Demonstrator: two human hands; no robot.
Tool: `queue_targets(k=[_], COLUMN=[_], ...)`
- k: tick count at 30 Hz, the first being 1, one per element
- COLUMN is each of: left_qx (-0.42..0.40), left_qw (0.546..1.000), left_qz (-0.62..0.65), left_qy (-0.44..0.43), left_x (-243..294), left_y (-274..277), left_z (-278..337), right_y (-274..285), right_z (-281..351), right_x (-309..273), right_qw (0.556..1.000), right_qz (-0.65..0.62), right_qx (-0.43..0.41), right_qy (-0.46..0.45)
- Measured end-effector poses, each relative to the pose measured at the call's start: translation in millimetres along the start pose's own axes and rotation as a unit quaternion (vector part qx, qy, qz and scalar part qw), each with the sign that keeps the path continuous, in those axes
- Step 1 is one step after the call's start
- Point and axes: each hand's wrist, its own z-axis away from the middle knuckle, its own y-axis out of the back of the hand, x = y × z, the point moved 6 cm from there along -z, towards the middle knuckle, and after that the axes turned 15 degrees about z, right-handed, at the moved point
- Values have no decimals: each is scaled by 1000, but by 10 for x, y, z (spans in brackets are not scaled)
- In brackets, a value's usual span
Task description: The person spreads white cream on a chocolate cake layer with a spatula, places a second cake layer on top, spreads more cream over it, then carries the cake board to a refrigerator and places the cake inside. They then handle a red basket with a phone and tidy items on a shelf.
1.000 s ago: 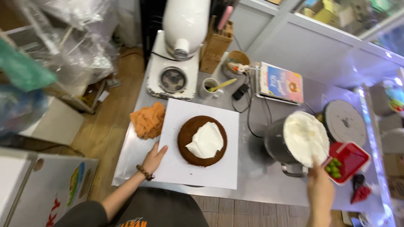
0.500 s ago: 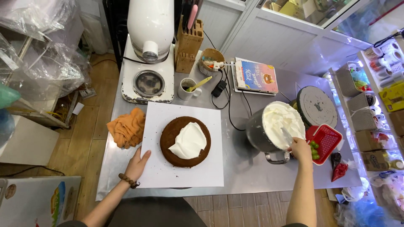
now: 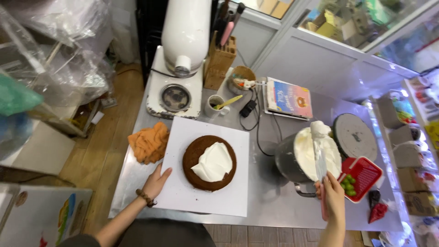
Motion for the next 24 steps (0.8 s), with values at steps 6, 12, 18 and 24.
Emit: queue_targets(k=[6, 12, 18, 24], left_qx=[4, -21, -42, -31], left_qw=[998, 999, 998, 997], left_qz=[13, -26, -18, -11], left_qy=[-55, -24, -52, -70], left_x=[-25, 65, -38, 5], left_y=[16, 20, 23, 26], left_z=[1, -45, -75, -34], right_y=[-863, -1814, -300, 1258], right_z=[780, 1576, 900, -74], right_x=[213, -96, -455, 46], right_qw=[943, 831, 688, 687], right_qz=[162, 454, 648, 718], right_qx=[-137, -133, 68, 109], right_qy=[256, 293, 320, 0])
